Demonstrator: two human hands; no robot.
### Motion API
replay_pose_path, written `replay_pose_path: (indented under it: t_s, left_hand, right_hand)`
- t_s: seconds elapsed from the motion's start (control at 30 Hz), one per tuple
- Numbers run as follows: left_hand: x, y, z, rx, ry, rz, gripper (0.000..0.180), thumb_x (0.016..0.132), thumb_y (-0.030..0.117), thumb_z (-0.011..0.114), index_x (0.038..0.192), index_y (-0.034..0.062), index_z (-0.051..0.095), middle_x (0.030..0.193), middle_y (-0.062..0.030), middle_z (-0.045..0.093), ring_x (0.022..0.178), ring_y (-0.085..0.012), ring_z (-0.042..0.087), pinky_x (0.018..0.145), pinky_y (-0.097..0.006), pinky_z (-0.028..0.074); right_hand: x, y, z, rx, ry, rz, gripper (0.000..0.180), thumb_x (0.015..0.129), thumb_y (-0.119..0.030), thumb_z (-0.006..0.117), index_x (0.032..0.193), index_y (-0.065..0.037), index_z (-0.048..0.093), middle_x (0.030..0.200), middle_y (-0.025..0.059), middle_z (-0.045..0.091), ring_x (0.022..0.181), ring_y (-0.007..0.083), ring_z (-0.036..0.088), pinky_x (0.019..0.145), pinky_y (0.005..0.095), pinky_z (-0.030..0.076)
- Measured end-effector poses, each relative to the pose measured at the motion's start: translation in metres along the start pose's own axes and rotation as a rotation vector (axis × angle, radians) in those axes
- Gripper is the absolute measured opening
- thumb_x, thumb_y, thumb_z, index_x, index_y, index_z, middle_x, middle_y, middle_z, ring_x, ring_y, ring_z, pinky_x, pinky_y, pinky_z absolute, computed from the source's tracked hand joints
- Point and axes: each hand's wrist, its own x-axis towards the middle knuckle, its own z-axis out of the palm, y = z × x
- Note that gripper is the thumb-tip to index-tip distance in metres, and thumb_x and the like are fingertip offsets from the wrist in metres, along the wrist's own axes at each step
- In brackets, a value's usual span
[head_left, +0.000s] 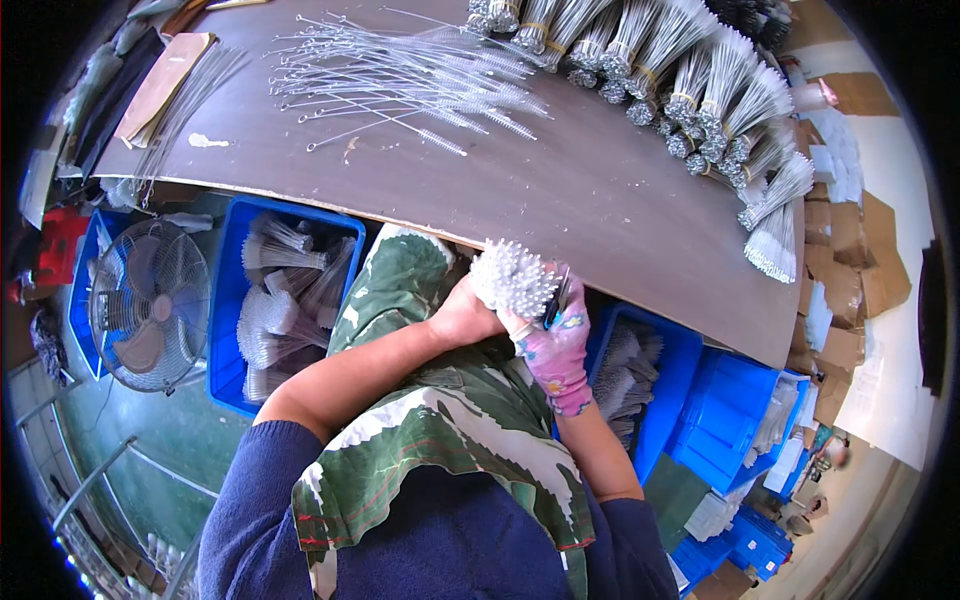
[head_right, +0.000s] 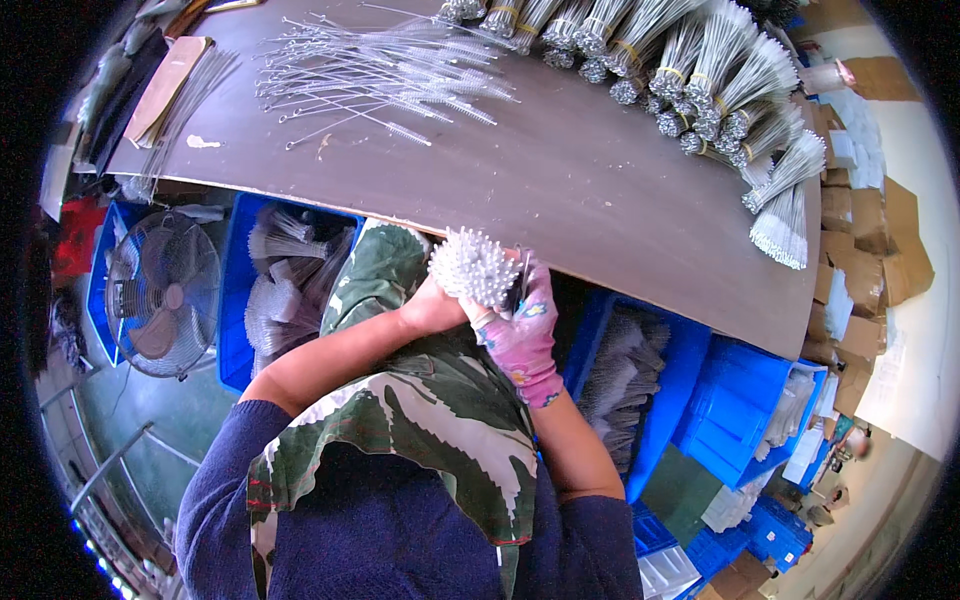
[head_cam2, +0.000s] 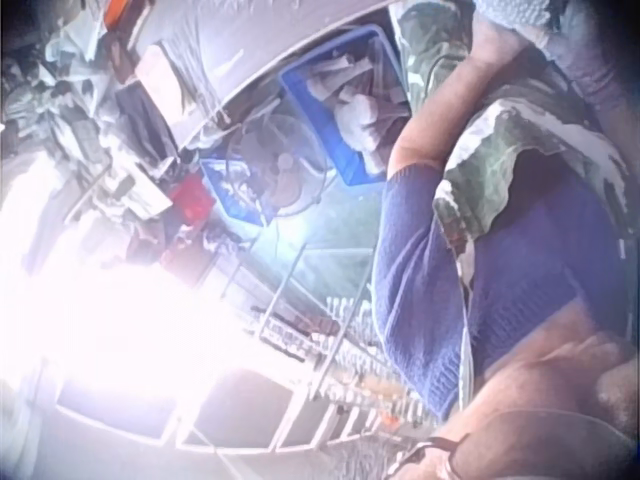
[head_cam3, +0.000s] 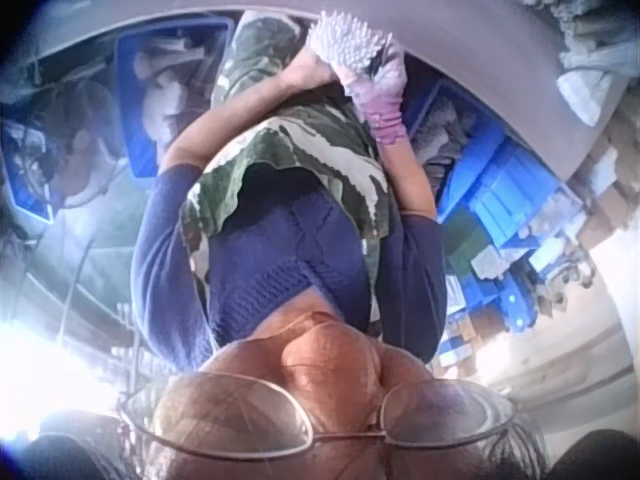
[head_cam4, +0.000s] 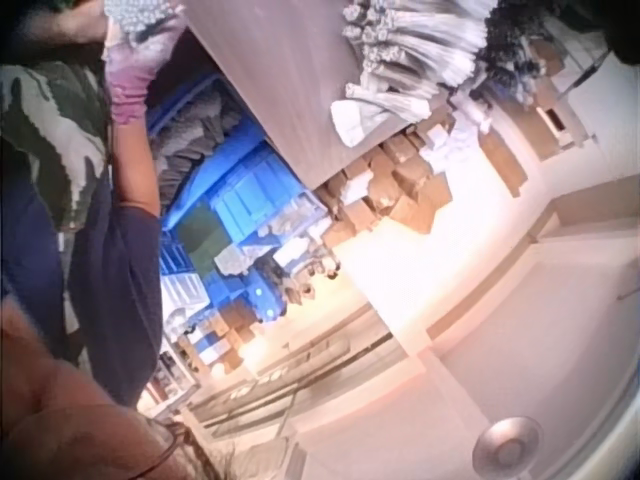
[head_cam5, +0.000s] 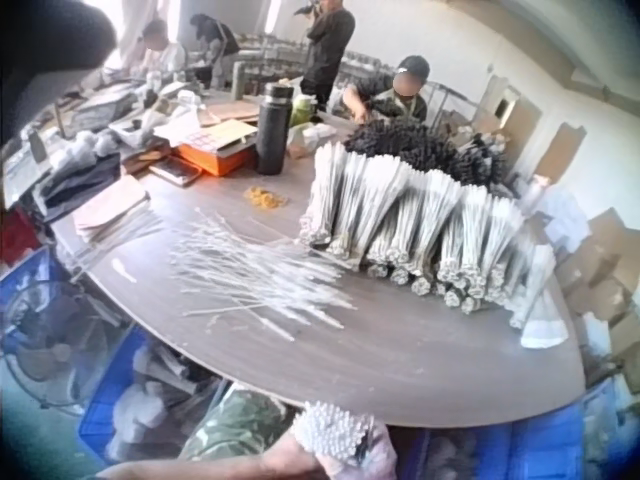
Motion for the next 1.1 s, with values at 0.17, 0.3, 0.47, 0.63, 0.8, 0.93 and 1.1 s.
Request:
replay_pose_path:
  t_s: [0.17,0.3,0.47,0.63,0.8,0.93,1.1]
  left_hand:
    - [-0.009,-0.036,0.011,0.381,-0.014,0.032,0.031,0.082,0.016,0.05,0.112,0.0082,0.055,0.108,-0.0111,0.057,0.1,-0.0286,0.055,0.088,-0.042,0.042]
    - [-0.008,-0.044,0.011,0.544,0.004,0.132,0.029,0.08,0.016,0.051,0.108,0.0065,0.054,0.101,-0.0133,0.057,0.095,-0.0304,0.056,0.083,-0.044,0.044]
    - [-0.007,-0.043,0.01,0.55,0.018,0.167,0.025,0.08,0.018,0.052,0.101,0.0062,0.056,0.097,-0.0131,0.057,0.094,-0.0303,0.056,0.082,-0.044,0.044]
    - [-0.002,-0.038,0.01,0.485,0.082,0.186,0.02,0.078,0.02,0.052,0.09,0.0061,0.058,0.089,-0.0151,0.057,0.086,-0.0317,0.056,0.076,-0.043,0.045]
    - [0.002,-0.029,0.005,0.674,0.097,0.312,0.017,0.076,0.018,0.052,0.086,0.0053,0.057,0.082,-0.0156,0.055,0.079,-0.0312,0.056,0.071,-0.043,0.046]
    - [0.002,-0.033,0.007,0.652,0.101,0.27,0.016,0.077,0.018,0.051,0.085,0.0049,0.057,0.081,-0.0147,0.054,0.077,-0.0302,0.056,0.071,-0.043,0.046]
    - [0.001,-0.036,0.009,0.643,0.128,0.271,0.019,0.08,0.019,0.05,0.091,0.0055,0.058,0.086,-0.015,0.056,0.084,-0.03,0.057,0.075,-0.042,0.046]
  right_hand:
    - [-0.006,0.02,-0.002,-0.029,-0.047,0.047,0.071,0.064,-0.006,0.078,0.123,0.0,0.04,0.122,0.0126,0.046,0.112,0.0213,0.049,0.093,0.0327,0.042]
    - [-0.006,0.028,-0.012,-0.374,-0.098,-0.165,0.08,0.065,-0.004,0.078,0.131,-0.001,0.033,0.122,0.0098,0.048,0.111,0.0182,0.049,0.094,0.0315,0.04]
    - [-0.008,0.011,-0.016,-0.46,-0.071,-0.224,0.078,0.067,-0.012,0.077,0.132,0.0,0.035,0.122,0.0189,0.046,0.11,0.0296,0.051,0.092,0.0365,0.042]
    - [-0.014,0.02,-0.03,-0.438,-0.043,-0.178,0.056,0.078,-0.004,0.064,0.127,0.004,0.039,0.123,0.0139,0.051,0.108,0.0194,0.052,0.087,0.0282,0.043]
    - [-0.017,0.025,-0.038,-0.401,-0.029,-0.173,0.032,0.086,-0.007,0.053,0.116,0.004,0.049,0.107,0.0153,0.059,0.092,0.0232,0.062,0.078,0.0307,0.049]
    - [-0.013,0.015,-0.039,-0.084,-0.038,0.142,0.035,0.094,-0.025,0.049,0.119,-0.001,0.051,0.089,0.0066,0.062,0.058,0.0055,0.049,0.052,0.0196,0.04]
    - [0.021,-0.024,-0.068,0.065,-0.34,0.592,0.051,0.094,-0.048,0.04,0.1,-0.002,0.061,0.066,-0.0022,0.053,0.053,0.0031,0.044,0.046,0.0181,0.034]
